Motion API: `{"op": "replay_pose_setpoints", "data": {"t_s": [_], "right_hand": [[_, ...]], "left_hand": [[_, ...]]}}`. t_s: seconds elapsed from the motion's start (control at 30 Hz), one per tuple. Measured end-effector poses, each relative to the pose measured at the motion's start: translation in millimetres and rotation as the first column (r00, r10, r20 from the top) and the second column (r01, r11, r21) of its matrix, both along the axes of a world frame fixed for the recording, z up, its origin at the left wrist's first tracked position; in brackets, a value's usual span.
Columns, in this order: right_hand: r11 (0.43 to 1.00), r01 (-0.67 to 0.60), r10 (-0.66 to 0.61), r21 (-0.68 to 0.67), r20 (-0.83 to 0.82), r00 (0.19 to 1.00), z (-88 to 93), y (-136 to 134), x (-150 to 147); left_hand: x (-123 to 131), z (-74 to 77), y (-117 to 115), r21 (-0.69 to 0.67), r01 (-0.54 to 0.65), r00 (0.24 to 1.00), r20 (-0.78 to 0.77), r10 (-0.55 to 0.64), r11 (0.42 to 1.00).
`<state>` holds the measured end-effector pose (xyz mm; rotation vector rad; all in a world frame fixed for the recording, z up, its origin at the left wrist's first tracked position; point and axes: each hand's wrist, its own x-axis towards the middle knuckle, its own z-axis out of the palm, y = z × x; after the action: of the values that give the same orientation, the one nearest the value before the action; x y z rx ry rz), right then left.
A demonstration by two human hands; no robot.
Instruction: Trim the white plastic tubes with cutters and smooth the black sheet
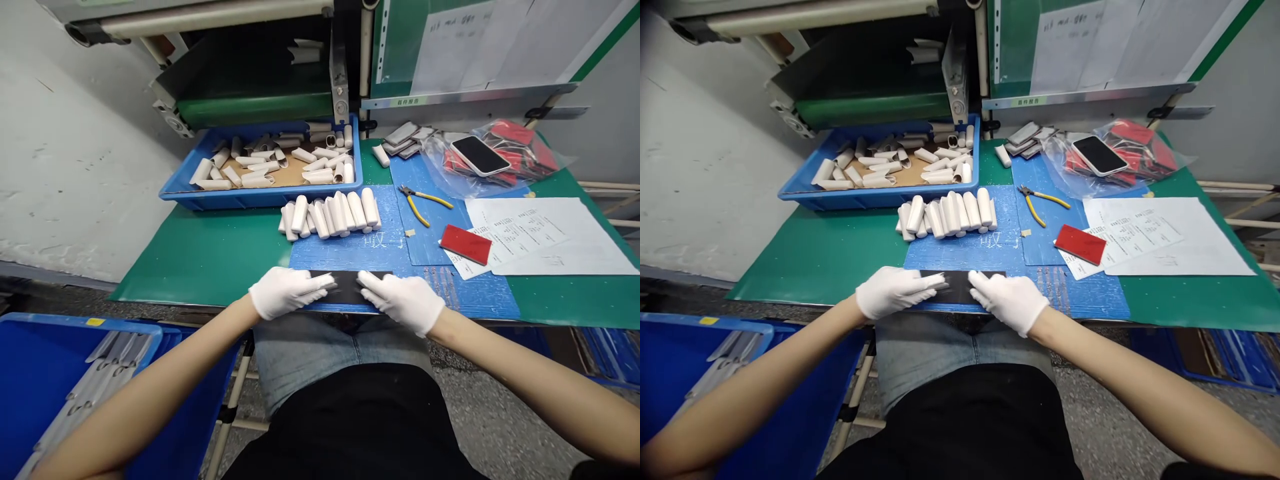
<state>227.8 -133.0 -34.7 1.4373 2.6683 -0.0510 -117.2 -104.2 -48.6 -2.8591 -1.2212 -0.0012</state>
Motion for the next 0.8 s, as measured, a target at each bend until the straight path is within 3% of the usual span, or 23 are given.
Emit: {"op": "replay_pose_setpoints", "data": {"t_s": [0.13,0.43,0.63,0.8], "right_hand": [[0.993,-0.121,0.122,-0.012,0.035,0.992,3.9,7,3],[0.987,-0.159,0.159,-0.028,0.015,0.987,3.0,12,-3],[0.984,-0.174,0.174,-0.034,0.013,0.985,7.1,10,-5],[0.986,-0.155,0.158,-0.061,0.047,0.986,15.9,17,-9]], "left_hand": [[12,2.7,9,0.074,0.099,0.995,-0.021,-0.098,0.992],[10,1.7,7,0.164,0.173,0.985,-0.011,-0.174,0.971],[26,18.2,8,-0.009,0.130,0.984,-0.122,-0.131,0.991],[42,30.2,9,-0.085,0.078,0.988,-0.129,-0.088,0.993]]}}
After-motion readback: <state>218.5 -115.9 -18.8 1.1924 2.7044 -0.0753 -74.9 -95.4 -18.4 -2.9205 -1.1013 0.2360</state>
